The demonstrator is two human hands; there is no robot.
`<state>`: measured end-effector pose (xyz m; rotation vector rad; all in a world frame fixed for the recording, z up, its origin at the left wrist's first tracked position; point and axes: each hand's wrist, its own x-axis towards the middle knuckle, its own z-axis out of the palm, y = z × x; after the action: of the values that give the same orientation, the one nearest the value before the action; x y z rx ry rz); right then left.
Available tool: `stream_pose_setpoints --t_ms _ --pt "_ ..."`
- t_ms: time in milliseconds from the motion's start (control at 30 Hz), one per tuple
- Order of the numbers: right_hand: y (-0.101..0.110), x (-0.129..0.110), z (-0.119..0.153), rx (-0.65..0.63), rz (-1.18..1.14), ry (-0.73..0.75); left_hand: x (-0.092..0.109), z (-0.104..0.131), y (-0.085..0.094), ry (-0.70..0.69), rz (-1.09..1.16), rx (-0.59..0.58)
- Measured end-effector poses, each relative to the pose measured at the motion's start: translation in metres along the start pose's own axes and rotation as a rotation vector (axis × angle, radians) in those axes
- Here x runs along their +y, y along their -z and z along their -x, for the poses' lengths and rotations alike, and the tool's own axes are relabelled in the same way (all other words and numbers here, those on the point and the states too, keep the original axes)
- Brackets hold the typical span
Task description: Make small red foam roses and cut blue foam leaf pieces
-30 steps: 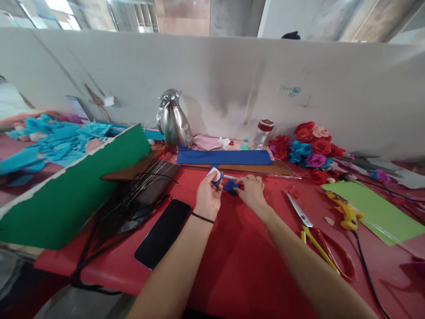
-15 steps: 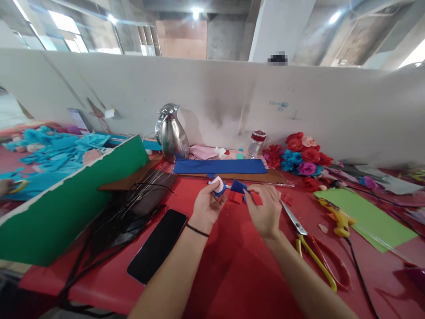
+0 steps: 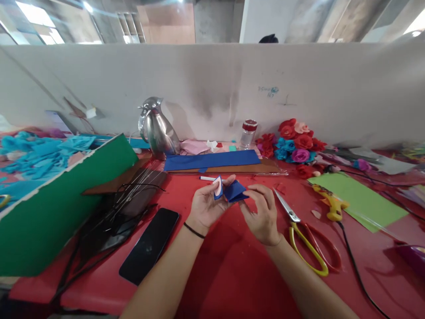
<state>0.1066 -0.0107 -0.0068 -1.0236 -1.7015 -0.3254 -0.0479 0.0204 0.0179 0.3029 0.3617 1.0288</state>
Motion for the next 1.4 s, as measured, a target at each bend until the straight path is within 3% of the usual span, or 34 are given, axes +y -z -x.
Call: stream_pose_setpoints --t_ms 367,700,833,1000,1233,1333,1400 --pt "0.004 0.004 -0.002 -0.096 -0.207 -0.057 -0.001 -0.003 0.001 0.038 -0.083 0.063" --pt "0.006 0.018 0.003 -0.013 0.106 0.051 -0.009 0.004 -0.014 0.024 -0.114 0.211" --pt "0.002 0.016 0.004 -0.055 0.024 0.03 -0.015 0.003 -0.015 -0.086 -0.226 0.276" --pt "0.004 0.006 -0.004 -0.096 -0.22 -0.223 -0.014 -0.002 -0.01 -0.213 -0.393 0.292" --pt "0.002 0.016 -0.009 -0.191 -0.606 -0.826 -0.014 -0.004 -0.007 -0.276 -0.578 0.277" --pt "0.006 0.021 -0.015 -0.315 -0.758 -0.922 -0.014 -0.003 -0.008 -0.286 -0.646 0.267" --pt "0.007 0.022 -0.017 -0.313 -0.781 -0.958 -0.012 -0.002 -0.008 -0.342 -0.647 0.297"
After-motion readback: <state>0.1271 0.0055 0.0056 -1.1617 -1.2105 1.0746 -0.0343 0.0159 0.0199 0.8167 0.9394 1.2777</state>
